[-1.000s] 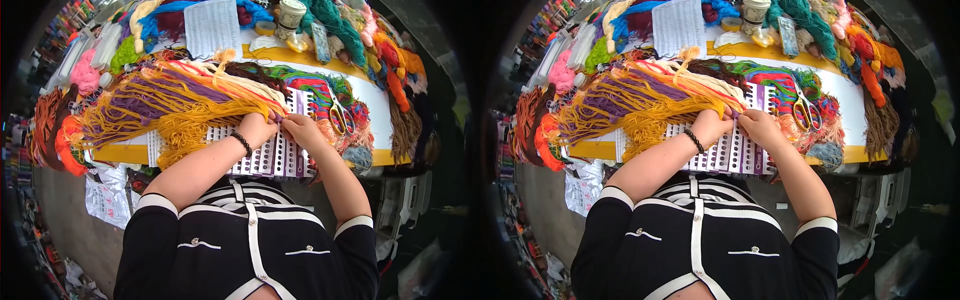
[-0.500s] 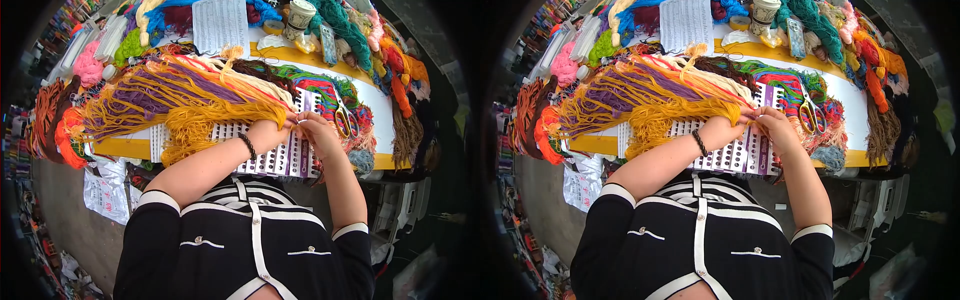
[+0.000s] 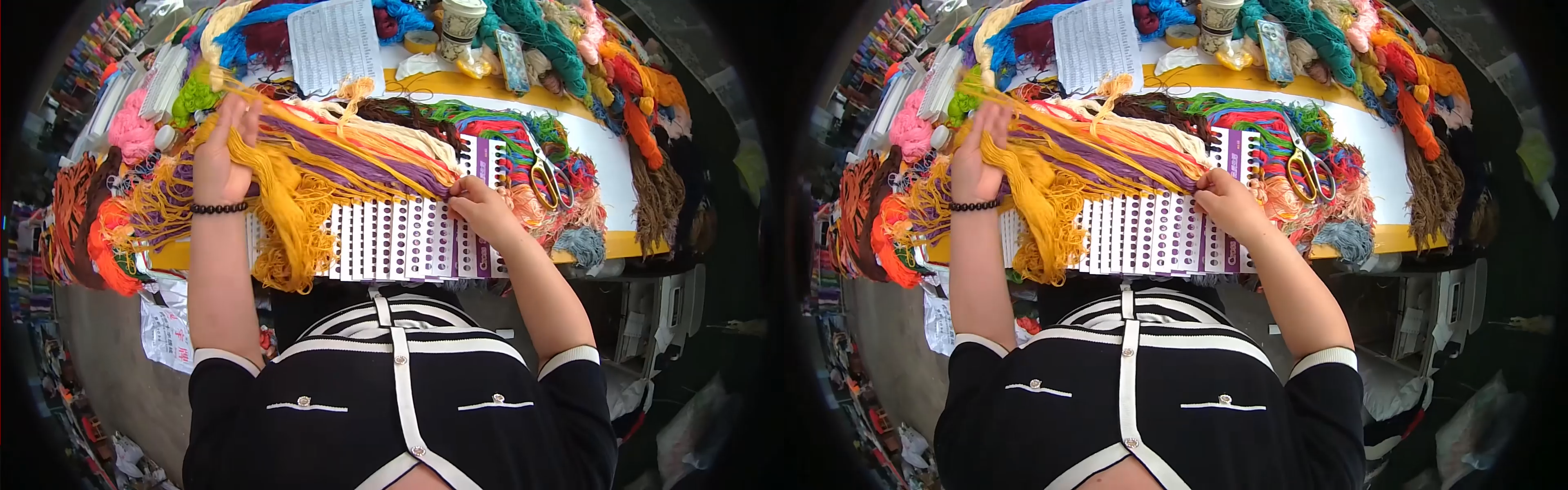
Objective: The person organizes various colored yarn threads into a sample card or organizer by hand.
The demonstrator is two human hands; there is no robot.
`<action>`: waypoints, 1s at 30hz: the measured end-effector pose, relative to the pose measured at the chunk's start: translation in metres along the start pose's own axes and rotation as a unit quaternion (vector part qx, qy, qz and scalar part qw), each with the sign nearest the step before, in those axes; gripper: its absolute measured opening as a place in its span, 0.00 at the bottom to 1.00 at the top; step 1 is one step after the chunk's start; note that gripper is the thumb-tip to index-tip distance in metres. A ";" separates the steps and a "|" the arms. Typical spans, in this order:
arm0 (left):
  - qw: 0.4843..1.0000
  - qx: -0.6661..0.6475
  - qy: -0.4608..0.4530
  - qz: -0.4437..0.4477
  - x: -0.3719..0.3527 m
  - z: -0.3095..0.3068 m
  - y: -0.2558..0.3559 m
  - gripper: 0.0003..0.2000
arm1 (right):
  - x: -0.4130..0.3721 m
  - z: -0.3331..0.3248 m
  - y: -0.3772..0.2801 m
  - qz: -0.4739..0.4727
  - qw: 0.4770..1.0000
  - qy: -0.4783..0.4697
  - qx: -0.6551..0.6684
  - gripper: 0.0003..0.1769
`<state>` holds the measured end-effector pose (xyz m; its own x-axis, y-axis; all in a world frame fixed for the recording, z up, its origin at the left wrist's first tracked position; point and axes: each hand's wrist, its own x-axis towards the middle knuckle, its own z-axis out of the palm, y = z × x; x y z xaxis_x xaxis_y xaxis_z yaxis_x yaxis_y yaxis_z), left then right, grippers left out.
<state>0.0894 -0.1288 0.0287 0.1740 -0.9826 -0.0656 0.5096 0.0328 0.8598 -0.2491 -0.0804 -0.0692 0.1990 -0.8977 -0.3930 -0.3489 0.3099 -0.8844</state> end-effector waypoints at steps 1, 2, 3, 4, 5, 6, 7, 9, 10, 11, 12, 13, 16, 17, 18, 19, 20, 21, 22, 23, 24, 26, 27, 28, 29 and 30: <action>0.999 0.031 0.014 -0.036 0.000 -0.003 -0.001 0.12 | -0.001 0.005 -0.003 -0.015 0.999 0.026 -0.020 0.08; 0.989 -0.020 -0.122 -0.084 -0.009 0.003 -0.012 0.14 | -0.003 0.013 -0.004 -0.089 0.989 0.089 -0.075 0.08; 0.991 0.070 -0.042 -0.105 -0.030 0.009 -0.028 0.13 | -0.009 0.020 -0.011 -0.132 0.987 0.089 -0.032 0.07; 0.972 0.155 -0.161 -0.075 -0.047 0.018 -0.039 0.14 | -0.020 0.028 -0.030 -0.172 0.981 0.088 0.012 0.06; 0.950 0.210 -0.206 -0.105 -0.061 0.026 -0.044 0.14 | -0.030 0.036 -0.047 -0.209 0.975 0.077 0.024 0.06; 0.946 0.200 -0.228 -0.118 -0.081 0.038 -0.045 0.17 | -0.038 0.042 -0.060 -0.246 0.966 0.067 0.036 0.06; 0.944 0.144 -0.259 -0.142 -0.088 0.041 -0.052 0.18 | -0.040 0.046 -0.066 -0.303 0.951 0.055 0.020 0.06; 0.952 0.061 -0.247 -0.168 -0.103 0.055 -0.059 0.20 | -0.047 0.061 -0.077 -0.283 0.947 0.014 0.148 0.07; 0.950 0.061 -0.252 -0.172 -0.104 0.054 -0.060 0.20 | -0.051 0.070 -0.081 -0.203 0.935 -0.016 0.292 0.07; 0.945 0.050 -0.271 -0.177 -0.104 0.052 -0.061 0.21 | -0.049 0.072 -0.079 -0.203 0.935 -0.038 0.288 0.07; 0.939 0.040 -0.289 -0.182 -0.104 0.050 -0.063 0.21 | -0.049 0.073 -0.079 -0.203 0.935 -0.037 0.288 0.07; 0.940 0.046 -0.284 -0.184 -0.106 0.049 -0.066 0.22 | -0.050 0.074 -0.078 -0.181 0.940 -0.040 0.285 0.07; 0.944 0.105 -0.276 -0.148 -0.110 0.050 -0.070 0.24 | -0.048 0.073 -0.076 -0.137 0.938 -0.063 0.313 0.06; 0.944 0.104 -0.276 -0.148 -0.110 0.049 -0.070 0.24 | -0.048 0.070 -0.075 -0.115 0.937 -0.088 0.317 0.06; 0.943 0.088 -0.279 -0.161 -0.110 0.048 -0.069 0.23 | -0.048 0.069 -0.075 -0.092 0.936 -0.113 0.321 0.06; 0.940 0.071 -0.282 -0.175 -0.109 0.047 -0.069 0.23 | -0.049 0.069 -0.074 -0.091 0.936 -0.113 0.321 0.06; 0.941 0.071 -0.282 -0.175 -0.109 0.047 -0.069 0.23 | -0.049 0.069 -0.074 -0.104 0.921 -0.118 0.356 0.06; 0.943 0.059 -0.274 -0.178 -0.109 0.047 -0.068 0.24 | -0.050 0.069 -0.075 -0.116 0.905 -0.122 0.390 0.06; 0.946 0.046 -0.266 -0.180 -0.109 0.048 -0.068 0.25 | -0.050 0.069 -0.074 -0.117 0.905 -0.121 0.390 0.06; 0.946 0.046 -0.266 -0.180 -0.109 0.048 -0.066 0.25 | -0.050 0.069 -0.074 -0.121 0.907 -0.114 0.387 0.06; 0.944 0.034 -0.267 -0.189 -0.109 0.048 -0.065 0.23 | -0.050 0.069 -0.074 -0.125 0.909 -0.106 0.383 0.07; 0.943 0.022 -0.267 -0.199 -0.110 0.048 -0.064 0.22 | -0.051 0.068 -0.073 -0.119 0.909 -0.105 0.385 0.06; 0.944 0.027 -0.263 -0.199 -0.110 0.048 -0.065 0.22 | -0.051 0.068 -0.073 -0.113 0.910 -0.103 0.386 0.05; 0.945 0.031 -0.259 -0.199 -0.111 0.049 -0.066 0.22 | -0.051 0.067 -0.072 -0.112 0.909 -0.103 0.387 0.05; 0.944 0.031 -0.259 -0.200 -0.112 0.051 -0.066 0.22 | -0.051 0.066 -0.071 -0.108 0.913 -0.104 0.379 0.06; 0.946 0.036 -0.251 -0.201 -0.114 0.055 -0.064 0.22 | -0.050 0.065 -0.070 -0.103 0.917 -0.105 0.371 0.06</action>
<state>-0.0093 -0.0289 0.0085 -0.4527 -0.8770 -0.1612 0.3877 -0.3564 0.8501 -0.1751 -0.0366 -0.0034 0.3900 -0.9050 -0.1699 0.4187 0.3386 -0.8426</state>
